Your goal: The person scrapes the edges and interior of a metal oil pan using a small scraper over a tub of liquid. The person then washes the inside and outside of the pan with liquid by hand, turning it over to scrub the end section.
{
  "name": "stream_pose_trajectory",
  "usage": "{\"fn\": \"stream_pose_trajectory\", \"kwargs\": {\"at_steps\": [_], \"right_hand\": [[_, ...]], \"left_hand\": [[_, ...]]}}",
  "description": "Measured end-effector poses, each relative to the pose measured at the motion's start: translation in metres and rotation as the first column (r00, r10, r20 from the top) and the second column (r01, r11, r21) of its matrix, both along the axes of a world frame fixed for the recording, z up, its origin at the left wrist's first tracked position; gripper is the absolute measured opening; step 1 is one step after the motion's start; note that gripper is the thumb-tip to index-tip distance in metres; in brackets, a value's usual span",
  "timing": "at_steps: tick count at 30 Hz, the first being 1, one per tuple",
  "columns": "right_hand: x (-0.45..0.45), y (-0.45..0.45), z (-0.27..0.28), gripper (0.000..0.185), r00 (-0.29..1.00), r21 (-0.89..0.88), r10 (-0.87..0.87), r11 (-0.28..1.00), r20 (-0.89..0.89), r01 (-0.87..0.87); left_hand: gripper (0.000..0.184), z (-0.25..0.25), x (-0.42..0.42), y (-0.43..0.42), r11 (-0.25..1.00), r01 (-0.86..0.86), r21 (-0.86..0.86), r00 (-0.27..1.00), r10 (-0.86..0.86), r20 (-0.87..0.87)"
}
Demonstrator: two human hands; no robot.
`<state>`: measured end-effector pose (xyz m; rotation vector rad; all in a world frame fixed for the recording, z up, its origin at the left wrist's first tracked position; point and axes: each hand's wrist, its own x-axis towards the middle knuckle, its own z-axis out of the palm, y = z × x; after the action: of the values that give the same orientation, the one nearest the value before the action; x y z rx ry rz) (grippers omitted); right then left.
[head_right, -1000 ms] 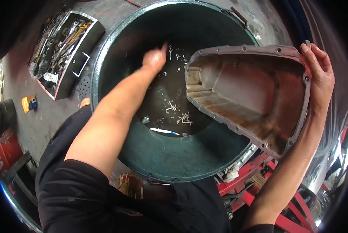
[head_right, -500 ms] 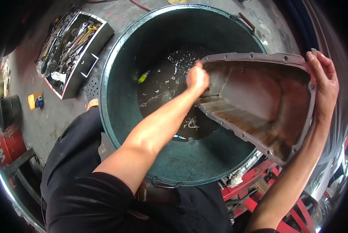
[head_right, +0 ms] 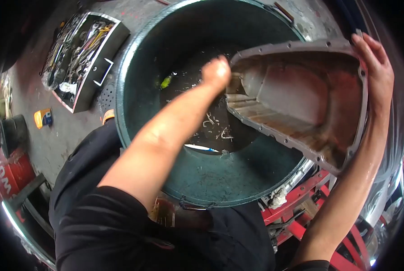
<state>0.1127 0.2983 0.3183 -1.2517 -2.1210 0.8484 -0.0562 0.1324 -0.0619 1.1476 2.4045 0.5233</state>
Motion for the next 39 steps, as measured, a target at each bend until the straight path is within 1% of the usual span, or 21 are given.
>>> {"fn": "stream_pose_trajectory", "kwargs": {"at_steps": [2,4,6,7,8,9,10,11,12,14,20,22,24,26,28,30,33,35,36,38,39], "right_hand": [[-0.006,-0.002,0.002,0.043,0.999,0.062,0.024,0.998,0.031,-0.026],[-0.01,-0.002,-0.003,0.038,0.995,-0.058,0.039,0.997,-0.095,-0.044],[-0.008,0.011,-0.004,0.038,0.995,-0.072,0.062,0.995,-0.074,-0.067],[-0.007,0.012,-0.006,0.039,0.985,-0.127,0.08,0.987,-0.154,-0.1],[-0.007,0.013,-0.005,0.039,0.985,-0.124,0.078,0.987,-0.155,-0.098],[-0.008,0.015,-0.005,0.039,0.985,-0.124,0.076,0.988,-0.153,-0.095],[-0.008,0.016,-0.006,0.039,0.986,-0.125,0.072,0.988,-0.149,-0.091],[-0.011,0.01,-0.006,0.039,0.984,-0.122,0.058,0.989,-0.167,-0.079],[-0.011,0.01,-0.005,0.039,0.99,-0.144,0.022,0.989,-0.141,-0.042],[-0.008,0.008,-0.001,0.041,0.998,-0.147,0.004,0.989,-0.068,-0.014],[0.002,0.007,0.0,0.042,0.992,-0.201,0.032,0.978,-0.122,-0.056],[0.003,0.003,0.001,0.042,0.995,-0.152,0.02,0.988,-0.101,-0.036],[0.003,0.005,-0.004,0.041,0.996,-0.119,0.008,0.993,-0.092,-0.018],[0.006,0.01,-0.002,0.041,0.991,-0.164,0.054,0.984,-0.126,-0.075],[0.002,0.001,0.0,0.04,0.997,-0.07,0.036,0.997,-0.064,-0.04],[0.004,0.01,-0.002,0.038,0.994,-0.122,0.059,0.99,-0.092,-0.07],[0.003,0.004,-0.001,0.037,0.991,-0.16,0.034,0.986,-0.126,-0.054],[0.0,0.006,-0.002,0.038,0.993,-0.124,0.028,0.991,-0.118,-0.043],[-0.001,0.007,-0.003,0.038,0.994,-0.098,0.01,0.995,-0.108,-0.021],[0.003,0.008,-0.004,0.039,0.99,-0.137,0.011,0.99,-0.142,-0.031],[0.003,0.009,-0.003,0.041,0.99,-0.138,0.028,0.989,-0.137,-0.047]], "left_hand": [[0.03,0.031,-0.055,-0.022,0.998,-0.003,0.065,0.991,0.011,-0.134],[0.033,-0.03,-0.089,-0.042,0.988,0.148,-0.053,0.988,-0.15,-0.026],[0.037,-0.036,-0.059,-0.048,0.991,0.106,-0.078,0.951,-0.124,-0.282],[0.04,-0.033,-0.04,-0.038,0.996,0.01,-0.094,0.99,-0.023,-0.142],[0.036,-0.036,-0.027,-0.023,0.998,-0.054,-0.039,0.992,0.058,0.108],[0.03,-0.012,-0.009,-0.014,0.982,-0.176,-0.068,0.937,0.188,0.293],[0.025,0.002,0.011,-0.003,0.94,-0.336,-0.062,0.872,0.335,0.356],[0.035,0.017,0.028,-0.003,0.951,-0.304,-0.062,0.865,0.303,0.4],[0.047,0.016,0.052,-0.004,0.943,-0.333,0.001,0.856,0.302,0.42],[0.055,0.007,0.066,-0.018,0.947,-0.321,-0.026,0.869,0.306,0.39],[0.053,0.033,0.054,-0.01,0.958,-0.285,-0.011,0.895,0.27,0.355],[0.049,0.028,0.041,-0.002,0.963,-0.248,-0.108,0.862,0.27,0.429],[0.041,0.04,0.047,-0.003,0.944,-0.316,0.09,0.883,0.258,0.393],[0.049,0.017,0.047,-0.003,0.931,-0.359,-0.066,0.841,0.353,0.41],[0.052,0.015,0.05,0.004,0.942,-0.337,-0.006,0.862,0.311,0.401],[0.059,0.024,0.061,-0.003,0.951,-0.299,0.075,0.903,0.257,0.344],[0.056,0.014,0.074,0.0,0.898,-0.392,0.201,0.896,0.323,0.305],[0.049,0.022,0.064,0.011,0.908,-0.395,0.138,0.848,0.302,0.436],[0.044,0.035,0.065,0.006,0.881,-0.428,0.201,0.837,0.303,0.455],[0.037,0.03,0.074,0.004,0.819,-0.561,0.121,0.754,0.445,0.483],[0.034,0.021,0.072,0.006,0.826,-0.559,0.077,0.733,0.448,0.512]]}}
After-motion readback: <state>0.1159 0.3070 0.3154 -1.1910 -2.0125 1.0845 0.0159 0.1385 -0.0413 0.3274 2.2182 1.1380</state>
